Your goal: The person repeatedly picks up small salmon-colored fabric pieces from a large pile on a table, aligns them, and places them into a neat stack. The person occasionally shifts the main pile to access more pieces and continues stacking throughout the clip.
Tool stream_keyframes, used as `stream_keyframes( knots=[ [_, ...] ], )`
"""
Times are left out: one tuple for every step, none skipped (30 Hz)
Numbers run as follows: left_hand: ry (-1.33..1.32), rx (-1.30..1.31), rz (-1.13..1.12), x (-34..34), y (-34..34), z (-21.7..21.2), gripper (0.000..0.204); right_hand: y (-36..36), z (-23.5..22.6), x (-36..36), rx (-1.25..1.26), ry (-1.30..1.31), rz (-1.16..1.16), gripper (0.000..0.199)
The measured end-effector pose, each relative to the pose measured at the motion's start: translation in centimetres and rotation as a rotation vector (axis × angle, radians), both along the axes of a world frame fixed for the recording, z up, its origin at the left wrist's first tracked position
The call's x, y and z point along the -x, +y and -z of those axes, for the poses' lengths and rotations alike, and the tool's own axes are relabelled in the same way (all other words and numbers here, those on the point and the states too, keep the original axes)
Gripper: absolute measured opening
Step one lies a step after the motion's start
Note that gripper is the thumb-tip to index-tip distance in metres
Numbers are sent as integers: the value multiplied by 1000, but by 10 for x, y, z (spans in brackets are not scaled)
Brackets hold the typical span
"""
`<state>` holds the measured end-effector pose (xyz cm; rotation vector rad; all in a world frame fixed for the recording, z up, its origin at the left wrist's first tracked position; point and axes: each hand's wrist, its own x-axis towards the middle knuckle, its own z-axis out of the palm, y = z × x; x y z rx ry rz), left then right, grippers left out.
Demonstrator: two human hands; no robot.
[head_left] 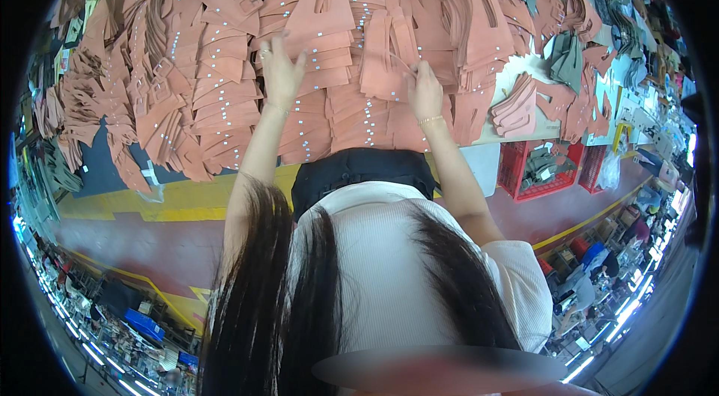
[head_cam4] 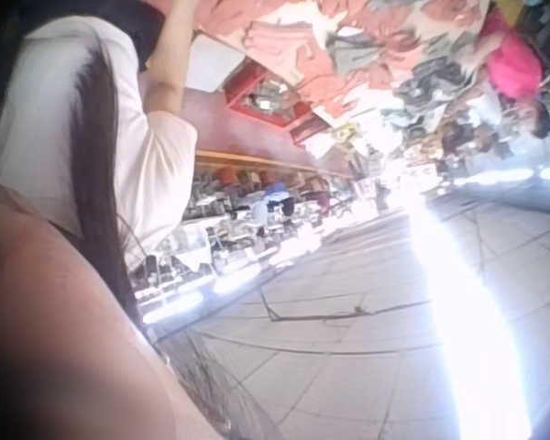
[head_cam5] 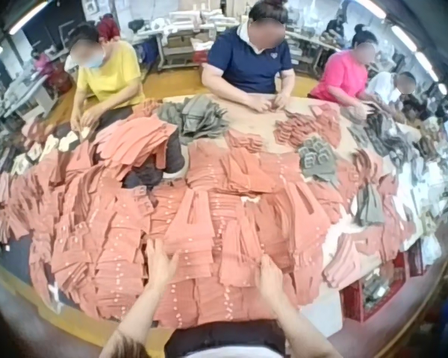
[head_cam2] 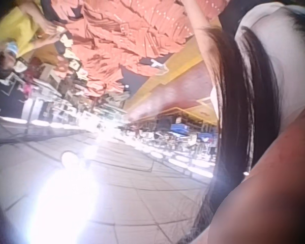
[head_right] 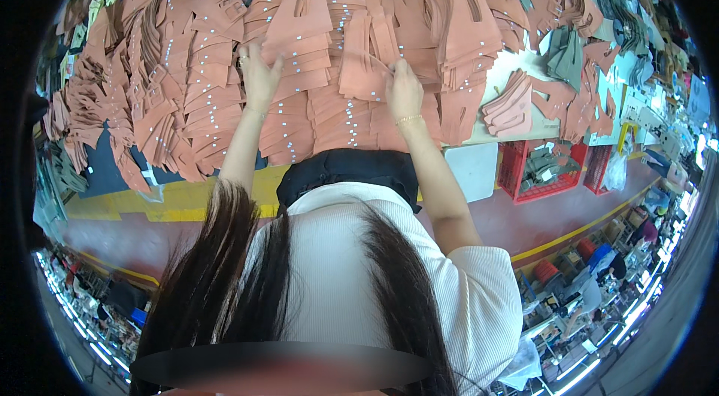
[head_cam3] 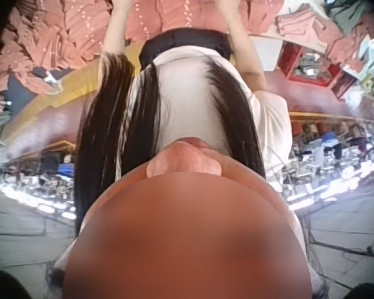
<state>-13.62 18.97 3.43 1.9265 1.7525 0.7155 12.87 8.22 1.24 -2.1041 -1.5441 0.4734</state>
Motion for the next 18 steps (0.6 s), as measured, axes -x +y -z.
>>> stream_keyframes(
  knots=[
    [-26, 18, 45, -4, -7, -2, 47, 11, 3, -2, -35, -24, -12, 23],
    [-61, 5, 96, -8, -14, -3, 45, 21, 6, -3, -56, -46, -19, 22],
    [-67, 52, 137, -12, -21, -3, 45, 31, 7, -5, -61, -30, -9, 24],
    [-82, 66, 187, -17, -29, -1, 44, 41, 7, -6, -55, -10, 7, 25],
    [-97, 80, 237, -21, -35, 1, 43, 47, 5, -7, -32, 13, 36, 27],
    [-26, 47, 271, -26, -41, 4, 37, 50, 2, -8, -27, -48, 20, 31],
    [-99, 268, 274, -31, -46, 8, 35, 51, -2, -9, -5, -105, 15, 35],
    [-171, 488, 272, -36, -51, 12, 33, 51, -5, -10, -31, -163, -9, 39],
    [-249, 694, 269, -41, -56, 15, 30, 48, -10, -10, 39, -149, 13, 45],
    [-326, 807, 229, -47, -62, 19, 28, 42, -14, -12, 62, -135, 17, 50],
    [-411, 906, 189, -53, -69, 22, 26, 36, -17, -13, 86, -122, 20, 55],
    [-497, 1009, 145, -58, -74, 25, 25, 25, -20, -11, 59, -140, -43, 58],
    [-586, 1039, 109, -62, -79, 27, 24, 11, -23, -9, 31, -158, -106, 60],
    [-675, 1074, 70, -65, -82, 29, 23, -1, -26, -6, 32, -176, -161, 63],
    [-758, 1111, 24, -67, -85, 30, 23, -12, -28, -2, 20, -220, -232, 67],
    [-753, 1112, 36, -69, -85, 30, 23, -22, -29, 2, 37, -263, -296, 70],
    [-742, 1116, 41, -70, -85, 30, 24, -27, -28, 5, 58, -331, -367, 74],
    [-732, 1117, 44, -72, -83, 29, 24, -28, -26, 6, 32, -277, -344, 73]
  ],
)
